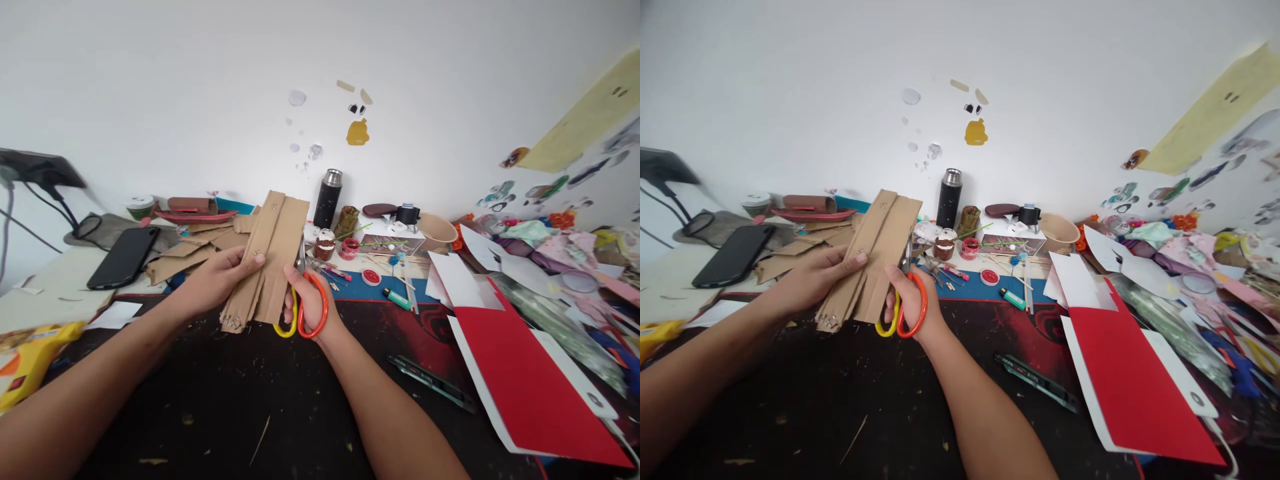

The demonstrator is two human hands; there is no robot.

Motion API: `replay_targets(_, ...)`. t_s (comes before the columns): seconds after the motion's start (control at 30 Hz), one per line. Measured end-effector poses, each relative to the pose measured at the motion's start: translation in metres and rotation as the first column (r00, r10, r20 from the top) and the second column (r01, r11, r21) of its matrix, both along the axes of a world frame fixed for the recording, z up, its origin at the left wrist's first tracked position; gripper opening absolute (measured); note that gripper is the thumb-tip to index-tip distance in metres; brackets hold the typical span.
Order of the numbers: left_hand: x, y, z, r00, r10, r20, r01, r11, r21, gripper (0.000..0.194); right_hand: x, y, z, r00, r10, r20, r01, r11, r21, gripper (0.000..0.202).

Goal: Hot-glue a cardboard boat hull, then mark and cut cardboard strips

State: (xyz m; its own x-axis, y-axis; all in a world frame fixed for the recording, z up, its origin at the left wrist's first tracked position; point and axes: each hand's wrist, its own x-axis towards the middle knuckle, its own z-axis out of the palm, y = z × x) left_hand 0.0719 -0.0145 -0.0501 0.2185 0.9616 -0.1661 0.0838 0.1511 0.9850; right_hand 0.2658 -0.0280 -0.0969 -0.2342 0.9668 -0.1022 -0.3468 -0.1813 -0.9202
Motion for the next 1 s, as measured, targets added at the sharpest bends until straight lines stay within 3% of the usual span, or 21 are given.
replay_targets(0.17, -0.008, 0.002, -0.001, 0.977, -0.211, -0.012, 0.212, 0.976, 0.058, 0.068, 0.006, 0.006, 0.005, 0.996, -0.085, -0.035, 0.082, 0.994, -0.066, 0.053)
replay_targets(0.33, -0.015, 0.003, 0.001, 0.934, -0.357, -0.023, 0.358, 0.932, 0.063, 0.070, 0.008, 0.007, 0.006, 0.997, -0.068, -0.031, 0.065, 0.994, -0.084, 0.049)
replay_targets(0.63, -0.023, 0.004, 0.009, 0.901, -0.393, -0.184, 0.423, 0.889, 0.175, 0.057, 0.007, 0.007, 0.003, 0.999, -0.035, 0.008, 0.035, 0.999, -0.037, 0.047)
replay_targets(0.77, -0.024, 0.005, 0.008, 0.896, -0.300, -0.326, 0.396, 0.872, 0.288, 0.048, 0.008, 0.008, 0.002, 0.999, -0.034, 0.019, 0.035, 0.999, -0.034, 0.045)
replay_targets(0.87, -0.022, 0.007, 0.002, 0.856, -0.183, -0.484, 0.384, 0.852, 0.356, 0.030, 0.009, 0.008, 0.001, 0.999, -0.036, 0.028, 0.037, 0.999, -0.035, 0.045)
replay_targets(1.0, -0.019, 0.015, -0.011, 0.757, 0.047, -0.652, 0.401, 0.754, 0.520, 0.024, 0.010, 0.010, 0.000, 0.998, -0.049, 0.038, 0.049, 0.999, -0.022, 0.047)
